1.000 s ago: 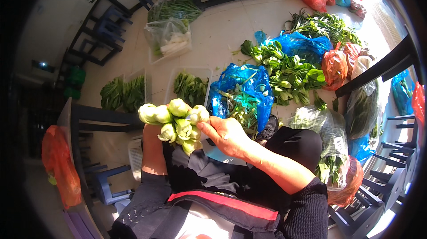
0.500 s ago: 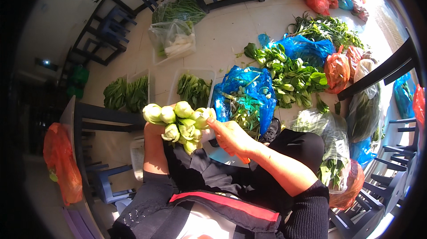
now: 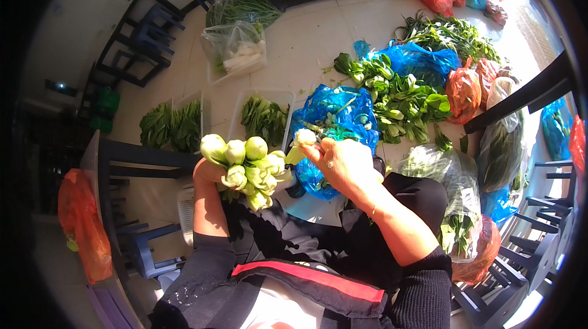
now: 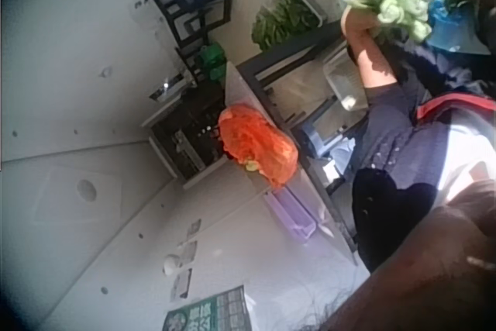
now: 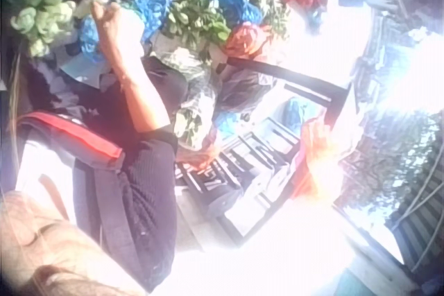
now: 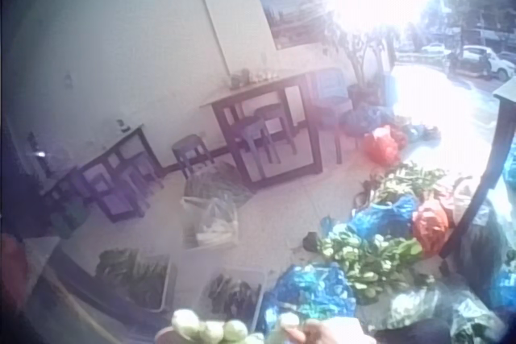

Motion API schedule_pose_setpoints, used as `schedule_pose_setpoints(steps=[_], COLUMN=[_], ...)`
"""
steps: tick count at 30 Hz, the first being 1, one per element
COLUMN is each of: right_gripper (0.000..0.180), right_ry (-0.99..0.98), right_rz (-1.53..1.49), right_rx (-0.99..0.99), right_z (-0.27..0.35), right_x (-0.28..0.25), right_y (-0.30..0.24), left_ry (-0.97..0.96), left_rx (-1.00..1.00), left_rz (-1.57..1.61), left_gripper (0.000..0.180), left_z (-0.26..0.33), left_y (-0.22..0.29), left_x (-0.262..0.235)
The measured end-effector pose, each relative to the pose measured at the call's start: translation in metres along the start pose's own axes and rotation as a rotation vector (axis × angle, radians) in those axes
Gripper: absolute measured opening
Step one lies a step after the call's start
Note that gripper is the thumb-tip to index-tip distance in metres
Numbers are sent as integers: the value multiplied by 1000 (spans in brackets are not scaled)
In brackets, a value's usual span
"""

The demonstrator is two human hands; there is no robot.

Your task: The person sits on the floor and trims leafy green vegetables by hand, removing outer leaves and unwanted parts. The trimmed pieces are placed into a white basket while the person continues to handle and separate the vegetables.

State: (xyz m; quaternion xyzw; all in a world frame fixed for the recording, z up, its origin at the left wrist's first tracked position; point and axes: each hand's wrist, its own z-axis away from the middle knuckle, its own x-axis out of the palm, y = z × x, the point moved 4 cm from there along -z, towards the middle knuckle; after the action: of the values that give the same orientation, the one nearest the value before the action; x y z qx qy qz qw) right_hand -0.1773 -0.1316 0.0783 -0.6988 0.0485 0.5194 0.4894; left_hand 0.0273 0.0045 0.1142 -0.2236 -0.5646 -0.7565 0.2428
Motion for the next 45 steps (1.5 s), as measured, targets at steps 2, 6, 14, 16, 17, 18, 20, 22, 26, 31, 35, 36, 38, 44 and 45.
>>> schedule_pose_setpoints(steps=[2, 6, 14, 16, 17, 18, 20, 22, 26, 31, 35, 36, 38, 44, 45], right_gripper=[49, 48, 28, 27, 23, 29, 42, 51, 56, 59, 57, 57, 55, 54, 55], right_ry=[56, -24, -76, 99, 181, 185, -82, -212, -321, -285, -332, -348, -309, -260, -257], right_rz=[51, 126, 229, 276, 114, -49, -283, -596, -604, -514, -538, -564, -478, -453, -446], right_rx=[-4, 26, 18, -76, -91, -94, 17, -68, -213, -226, -158, -139, -149, -107, -87], right_z=[-2, -8, -10, -8, -11, -15, -16, -6, 2, 8, 10, 11, 10, 9, 8], right_x=[4, 6, 10, 10, 10, 4, -2, -7, -13, -13, -8, -6, -7, 7, 7], right_y=[4, 8, 26, 27, 28, 21, 4, -11, -19, -18, -15, -16, -18, -15, -16], left_ry=[92, -52, -48, -86, -73, -58, -122, -113, -68, -32, 139, 46, -93, -189, -161], left_rx=[6, 44, -136, -206, -198, -185, -192, -203, -182, -146, -66, -115, -171, -217, -233], left_rz=[78, -53, -90, -190, -256, -323, -404, -154, -11, 12, 25, -44, -188, -418, -415], left_gripper=[55, 54, 64, 64, 65, 66, 67, 61, 60, 70, 72, 66, 62, 65, 70], left_z=[7, 1, 4, -4, -3, -4, -8, -8, -9, -14, -13, -15, -20, -23, -22], left_y=[-3, -4, -5, -8, -7, -4, -15, -30, -49, -54, -50, -48, -43, -44, -46], left_x=[-5, -18, -11, -8, -5, -3, -17, -20, -34, -35, -19, -17, -19, -32, -34])
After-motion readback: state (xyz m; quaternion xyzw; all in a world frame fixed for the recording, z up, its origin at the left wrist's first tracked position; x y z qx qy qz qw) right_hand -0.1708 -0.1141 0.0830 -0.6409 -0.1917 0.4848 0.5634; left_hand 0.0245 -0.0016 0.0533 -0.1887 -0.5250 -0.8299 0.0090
